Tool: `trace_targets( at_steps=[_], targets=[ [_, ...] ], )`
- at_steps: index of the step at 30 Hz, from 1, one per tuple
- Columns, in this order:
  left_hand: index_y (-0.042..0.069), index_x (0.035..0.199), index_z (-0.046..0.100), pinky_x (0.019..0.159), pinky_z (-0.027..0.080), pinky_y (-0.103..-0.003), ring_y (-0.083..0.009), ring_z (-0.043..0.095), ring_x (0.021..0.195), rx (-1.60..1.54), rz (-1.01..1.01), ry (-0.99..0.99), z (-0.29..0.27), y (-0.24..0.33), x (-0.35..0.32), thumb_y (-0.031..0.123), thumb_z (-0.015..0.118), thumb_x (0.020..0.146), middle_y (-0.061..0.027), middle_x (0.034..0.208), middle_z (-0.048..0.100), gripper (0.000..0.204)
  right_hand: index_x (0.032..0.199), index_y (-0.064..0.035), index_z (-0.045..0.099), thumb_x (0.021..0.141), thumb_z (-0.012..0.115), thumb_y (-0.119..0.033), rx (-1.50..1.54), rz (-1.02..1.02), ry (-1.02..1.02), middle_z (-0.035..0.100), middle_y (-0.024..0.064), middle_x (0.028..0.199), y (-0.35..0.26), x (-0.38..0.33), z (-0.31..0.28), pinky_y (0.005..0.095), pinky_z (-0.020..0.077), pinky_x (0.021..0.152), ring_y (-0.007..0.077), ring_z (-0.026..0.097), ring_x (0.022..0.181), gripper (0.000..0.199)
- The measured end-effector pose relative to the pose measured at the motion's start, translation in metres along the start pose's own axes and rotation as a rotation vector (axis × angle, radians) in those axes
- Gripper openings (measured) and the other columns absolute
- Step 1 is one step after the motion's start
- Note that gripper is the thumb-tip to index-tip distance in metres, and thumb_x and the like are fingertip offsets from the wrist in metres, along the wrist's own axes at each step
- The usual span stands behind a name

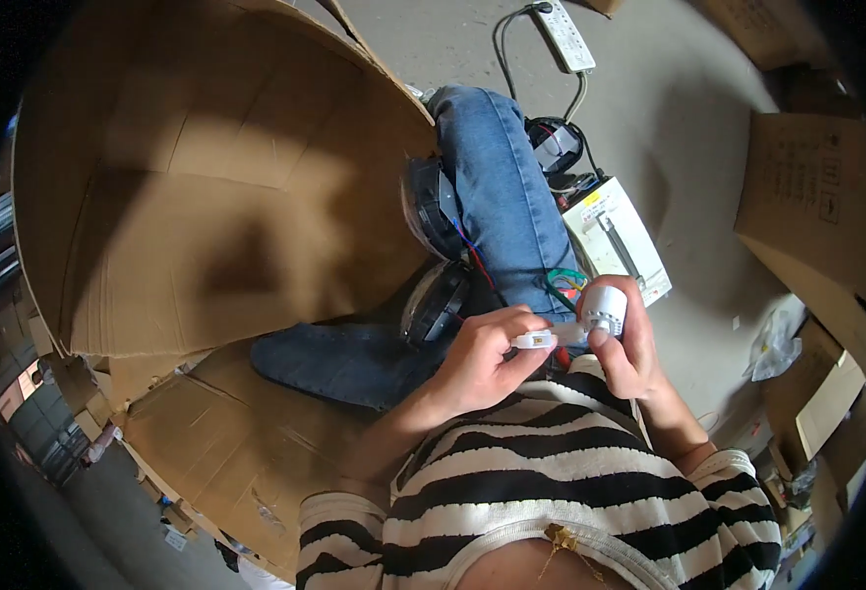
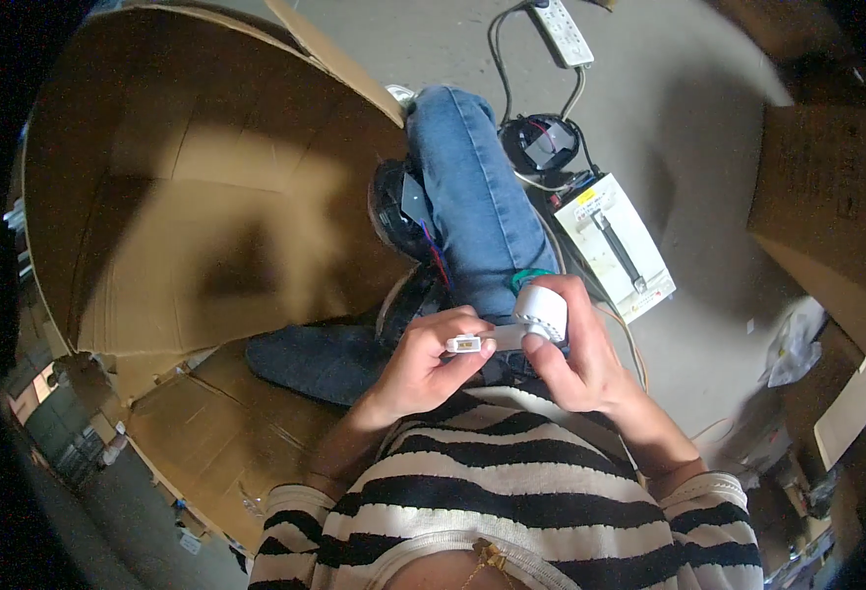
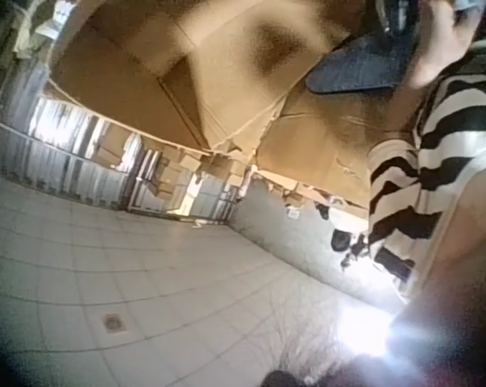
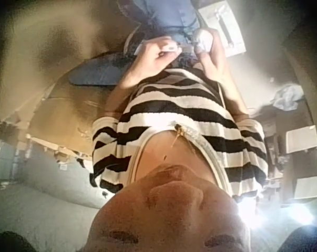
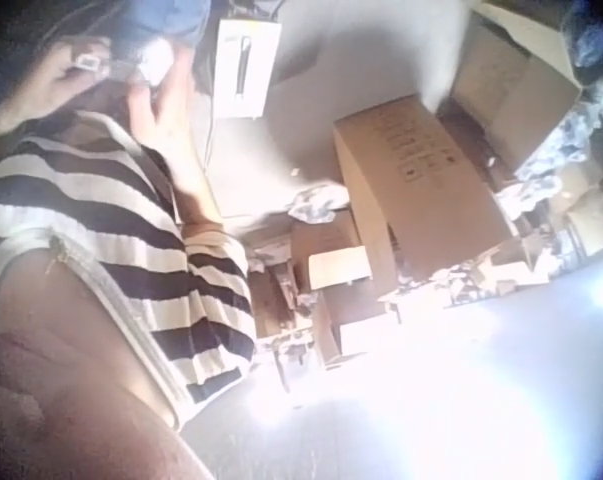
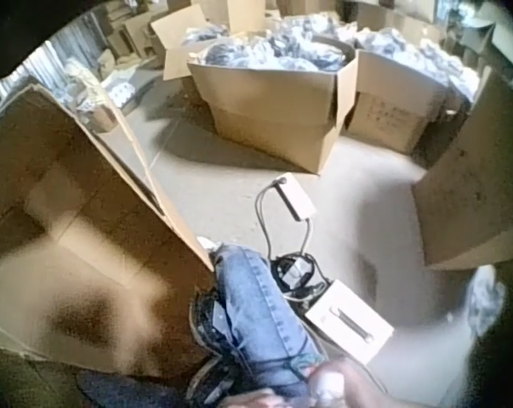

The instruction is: The person connects electronic vehicle components and headlights to a power source using wires and connectors, then tests the components.

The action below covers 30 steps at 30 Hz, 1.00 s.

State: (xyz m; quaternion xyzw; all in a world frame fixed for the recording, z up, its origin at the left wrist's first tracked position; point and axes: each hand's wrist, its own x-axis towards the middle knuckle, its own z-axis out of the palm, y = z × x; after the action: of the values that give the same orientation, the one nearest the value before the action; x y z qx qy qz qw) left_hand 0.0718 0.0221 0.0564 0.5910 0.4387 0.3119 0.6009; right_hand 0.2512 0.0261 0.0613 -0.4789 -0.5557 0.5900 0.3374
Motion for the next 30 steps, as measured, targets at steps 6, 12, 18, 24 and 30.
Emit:
trace_targets(
  at_steps=[6, 12, 18, 24, 30],
  targets=[
    [-0.002, 0.077, 0.053, 0.045, 0.033, -0.027, -0.0165, 0.046, 0.05, 0.025, 0.023, -0.007, 0.0, 0.001, -0.002, 0.005, 0.056, 0.074, -0.0074, 0.06, 0.046, 0.008, 0.091, 0.0014, 0.044, 0.073, 0.046, -0.016, -0.077, -0.049, 0.122, 0.049, 0.0068, 0.067, -0.002, 0.004, 0.011, 0.0251, 0.0376, 0.051, 0.0143, 0.047, 0.054, 0.025],
    [0.001, 0.08, 0.053, 0.048, 0.04, -0.03, -0.025, 0.052, 0.055, 0.094, 0.091, -0.034, -0.014, 0.017, -0.011, 0.006, 0.059, 0.068, -0.01, 0.065, 0.05, 0.015, 0.09, 0.0021, 0.045, 0.073, 0.046, -0.021, 0.125, 0.029, 0.071, 0.047, 0.0055, 0.066, -0.011, 0.001, 0.01, 0.0236, 0.0353, 0.05, 0.0112, 0.045, 0.054, 0.029],
    [0.0, 0.077, 0.055, 0.042, 0.035, -0.03, -0.0173, 0.048, 0.048, 0.203, 0.242, -0.095, -0.024, 0.041, -0.025, 0.006, 0.062, 0.068, -0.0072, 0.06, 0.05, 0.013, 0.089, 0.0034, 0.045, 0.073, 0.048, -0.025, 0.057, -0.044, -0.08, 0.05, 0.0089, 0.074, -0.035, -0.011, 0.003, 0.0267, 0.038, 0.056, 0.0153, 0.048, 0.063, 0.033],
    [-0.003, 0.079, 0.057, 0.039, 0.035, -0.027, -0.0141, 0.048, 0.046, -0.018, 0.238, 0.037, -0.034, 0.058, -0.033, 0.005, 0.061, 0.068, -0.0101, 0.061, 0.053, 0.014, 0.094, 0.0019, 0.046, 0.075, 0.046, -0.033, 0.07, -0.009, 0.137, 0.049, 0.0074, 0.074, -0.04, -0.01, -0.029, 0.0265, 0.0385, 0.054, 0.0142, 0.047, 0.062, 0.04],
    [-0.002, 0.088, 0.059, 0.047, 0.041, -0.027, -0.0181, 0.053, 0.059, -0.035, 0.495, 0.028, -0.018, 0.075, -0.021, 0.007, 0.063, 0.067, -0.0102, 0.075, 0.052, 0.023, 0.117, 0.0031, 0.033, 0.069, 0.055, -0.028, 0.0, -0.154, -0.606, 0.052, 0.016, 0.093, -0.038, -0.006, -0.007, 0.0317, 0.0434, 0.069, 0.0259, 0.055, 0.079, 0.061]
  ],
)
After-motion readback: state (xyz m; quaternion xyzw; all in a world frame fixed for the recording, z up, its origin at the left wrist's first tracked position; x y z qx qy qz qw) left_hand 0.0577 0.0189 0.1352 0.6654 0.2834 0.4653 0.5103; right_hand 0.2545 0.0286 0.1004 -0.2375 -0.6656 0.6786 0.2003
